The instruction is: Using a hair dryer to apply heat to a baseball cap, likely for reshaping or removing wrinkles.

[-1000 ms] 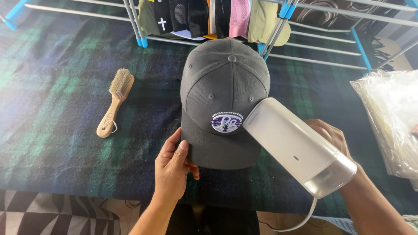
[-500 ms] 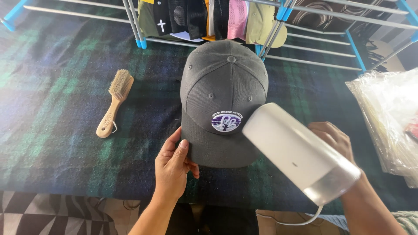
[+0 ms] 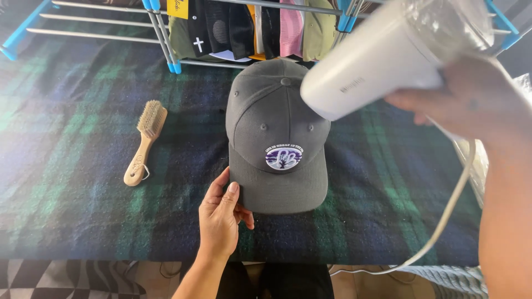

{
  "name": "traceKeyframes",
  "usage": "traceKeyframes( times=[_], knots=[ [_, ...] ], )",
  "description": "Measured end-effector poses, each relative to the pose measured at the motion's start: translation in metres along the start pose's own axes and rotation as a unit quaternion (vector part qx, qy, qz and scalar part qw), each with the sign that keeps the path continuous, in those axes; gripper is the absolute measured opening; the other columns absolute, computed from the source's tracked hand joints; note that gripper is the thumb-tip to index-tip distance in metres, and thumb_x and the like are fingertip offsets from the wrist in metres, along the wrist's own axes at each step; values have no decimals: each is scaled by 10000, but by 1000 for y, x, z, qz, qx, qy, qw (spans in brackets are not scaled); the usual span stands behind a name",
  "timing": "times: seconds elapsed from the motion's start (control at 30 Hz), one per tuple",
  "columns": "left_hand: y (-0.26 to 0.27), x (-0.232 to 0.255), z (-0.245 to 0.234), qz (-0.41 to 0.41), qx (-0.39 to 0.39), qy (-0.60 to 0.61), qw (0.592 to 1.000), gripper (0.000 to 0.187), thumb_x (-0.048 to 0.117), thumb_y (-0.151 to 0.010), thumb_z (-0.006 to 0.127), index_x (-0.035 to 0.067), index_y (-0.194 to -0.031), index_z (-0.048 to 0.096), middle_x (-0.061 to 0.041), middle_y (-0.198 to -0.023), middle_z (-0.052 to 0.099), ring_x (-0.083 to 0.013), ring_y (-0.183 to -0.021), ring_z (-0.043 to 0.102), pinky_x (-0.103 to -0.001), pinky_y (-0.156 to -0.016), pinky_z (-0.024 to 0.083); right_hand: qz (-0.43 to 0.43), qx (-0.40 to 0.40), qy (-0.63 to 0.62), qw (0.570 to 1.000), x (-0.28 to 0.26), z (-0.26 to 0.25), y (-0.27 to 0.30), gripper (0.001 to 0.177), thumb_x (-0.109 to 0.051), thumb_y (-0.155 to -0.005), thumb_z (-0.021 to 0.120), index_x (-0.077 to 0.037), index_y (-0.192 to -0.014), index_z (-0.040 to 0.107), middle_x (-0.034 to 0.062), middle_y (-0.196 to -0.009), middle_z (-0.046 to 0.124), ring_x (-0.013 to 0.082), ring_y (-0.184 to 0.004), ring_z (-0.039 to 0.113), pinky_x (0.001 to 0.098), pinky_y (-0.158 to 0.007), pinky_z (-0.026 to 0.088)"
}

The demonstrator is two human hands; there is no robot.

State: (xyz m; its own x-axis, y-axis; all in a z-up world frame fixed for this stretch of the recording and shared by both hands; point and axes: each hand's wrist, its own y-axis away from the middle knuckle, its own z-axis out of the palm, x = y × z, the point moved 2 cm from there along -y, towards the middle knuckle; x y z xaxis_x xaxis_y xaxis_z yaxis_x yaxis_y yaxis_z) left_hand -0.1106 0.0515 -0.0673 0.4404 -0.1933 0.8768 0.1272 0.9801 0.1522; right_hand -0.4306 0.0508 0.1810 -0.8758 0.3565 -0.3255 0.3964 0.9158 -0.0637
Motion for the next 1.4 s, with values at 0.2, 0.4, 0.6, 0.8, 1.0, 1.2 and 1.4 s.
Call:
traceKeyframes(
  times=[0.2, 0.4, 0.6, 0.8, 1.0, 1.2, 1.4],
  knots=[
    [-1, -3, -1, 0, -1, 6, 1000, 564, 251, -979, 568, 33, -1494, 492, -147, -638, 647, -269, -389, 586, -380, -375, 523, -69, -43, 66, 995, -58, -13, -20, 351, -349, -983, 713, -104, -1230, 664, 190, -731, 732, 329, -612, 711, 435, -677, 510],
    [-1, -3, -2, 2, -7, 1, 1000, 571, 256, -983, 563, 36, -1504, 479, -140, -630, 647, -262, -394, 598, -378, -381, 534, 38, -58, -37, 997, -21, 8, -11, 294, -291, -1024, 678, 0, -1061, 668, 218, -718, 699, 312, -612, 662, 431, -682, 500],
    [-1, -4, -2, -1, -6, -9, 1000, 565, 259, -987, 555, 52, -1507, 479, -131, -551, 618, -254, -390, 597, -366, -397, 541, 212, -15, -244, 946, 37, 79, 25, 352, -254, -1048, 666, -39, -1296, 538, 205, -915, 666, 289, -656, 623, 464, -567, 557],
    [-2, -5, 0, 2, 6, -4, 1000, 584, 271, -973, 572, 58, -1509, 482, -129, -542, 595, -251, -399, 604, -373, -379, 547, 152, 37, -430, 889, 52, 155, 64, 207, -194, -1010, 547, -22, -1124, 543, 154, -542, 572, 255, -384, 514, 392, -403, 423],
    [0, -4, 1, 5, 16, -5, 1000, 571, 264, -980, 566, 44, -1502, 491, -135, -672, 651, -268, -375, 582, -367, -377, 537, 187, 9, -517, 835, 66, 169, 78, 221, -213, -1010, 612, -39, -1069, 489, 150, -674, 576, 272, -431, 549, 420, -401, 478],
    [1, 1, 1, 4, 6, -20, 1000, 563, 260, -989, 551, 50, -1507, 487, -131, -640, 661, -261, -385, 598, -371, -388, 541, 257, 68, -330, 906, 34, 84, 69, 269, -274, -1058, 642, -90, -1252, 612, 131, -865, 684, 258, -604, 636, 435, -507, 537],
    [-2, -8, -1, 1, 6, 32, 999, 571, 255, -983, 571, 41, -1507, 494, -124, -797, 693, -257, -394, 595, -359, -378, 535, -43, 32, -112, 992, -24, 7, 28, 364, -413, -937, 619, -104, -1107, 708, 111, -620, 660, 226, -591, 660, 360, -734, 481]
  ],
)
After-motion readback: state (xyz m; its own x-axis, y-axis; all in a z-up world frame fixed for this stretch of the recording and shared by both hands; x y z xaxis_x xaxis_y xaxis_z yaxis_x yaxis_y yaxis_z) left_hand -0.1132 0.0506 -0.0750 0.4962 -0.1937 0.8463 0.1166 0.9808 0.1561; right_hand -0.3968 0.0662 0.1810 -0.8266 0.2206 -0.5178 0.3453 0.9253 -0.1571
